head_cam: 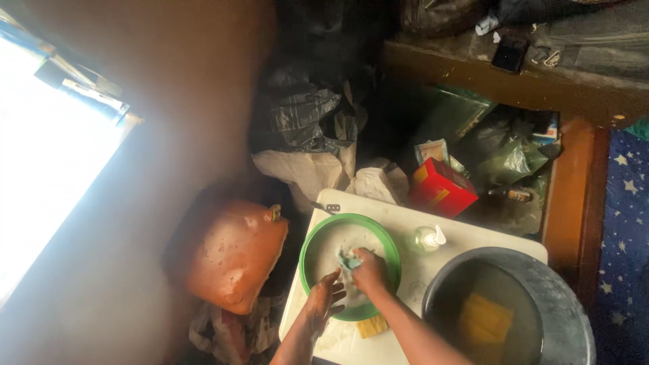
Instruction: Washing a rag in a basin of soapy water and using it to clean glass louver windows.
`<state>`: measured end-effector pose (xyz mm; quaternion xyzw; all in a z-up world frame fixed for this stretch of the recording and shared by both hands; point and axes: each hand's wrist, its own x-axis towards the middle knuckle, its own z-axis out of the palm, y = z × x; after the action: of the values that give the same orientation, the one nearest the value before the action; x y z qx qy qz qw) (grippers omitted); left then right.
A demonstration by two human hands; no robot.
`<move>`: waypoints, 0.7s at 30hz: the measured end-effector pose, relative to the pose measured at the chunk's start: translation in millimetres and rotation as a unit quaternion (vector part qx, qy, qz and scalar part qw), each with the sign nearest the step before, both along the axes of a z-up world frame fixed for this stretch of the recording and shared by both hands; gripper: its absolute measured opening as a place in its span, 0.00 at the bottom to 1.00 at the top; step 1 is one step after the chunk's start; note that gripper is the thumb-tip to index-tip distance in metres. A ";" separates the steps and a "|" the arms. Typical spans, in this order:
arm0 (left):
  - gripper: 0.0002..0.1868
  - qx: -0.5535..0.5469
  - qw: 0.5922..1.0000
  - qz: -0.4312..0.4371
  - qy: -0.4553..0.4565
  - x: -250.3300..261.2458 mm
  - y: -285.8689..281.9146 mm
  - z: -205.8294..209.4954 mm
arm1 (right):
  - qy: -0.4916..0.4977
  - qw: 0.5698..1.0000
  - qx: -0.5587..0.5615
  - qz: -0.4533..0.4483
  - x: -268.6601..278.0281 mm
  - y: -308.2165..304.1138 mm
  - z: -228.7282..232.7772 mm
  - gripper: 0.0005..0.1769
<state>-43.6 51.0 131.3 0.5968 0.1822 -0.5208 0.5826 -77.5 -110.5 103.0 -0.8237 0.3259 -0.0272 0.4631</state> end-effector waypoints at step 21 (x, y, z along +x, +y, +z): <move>0.25 -0.200 0.970 0.094 0.100 34.3 -49.6 -116.7 | -0.419 0.876 -0.183 0.152 -32.3 39.4 119.9 0.09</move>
<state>-9.3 1.4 14.6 0.3933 0.1871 -0.5465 0.7153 -109.8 -71.1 222.9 -0.8447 -0.0387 -0.3582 0.3959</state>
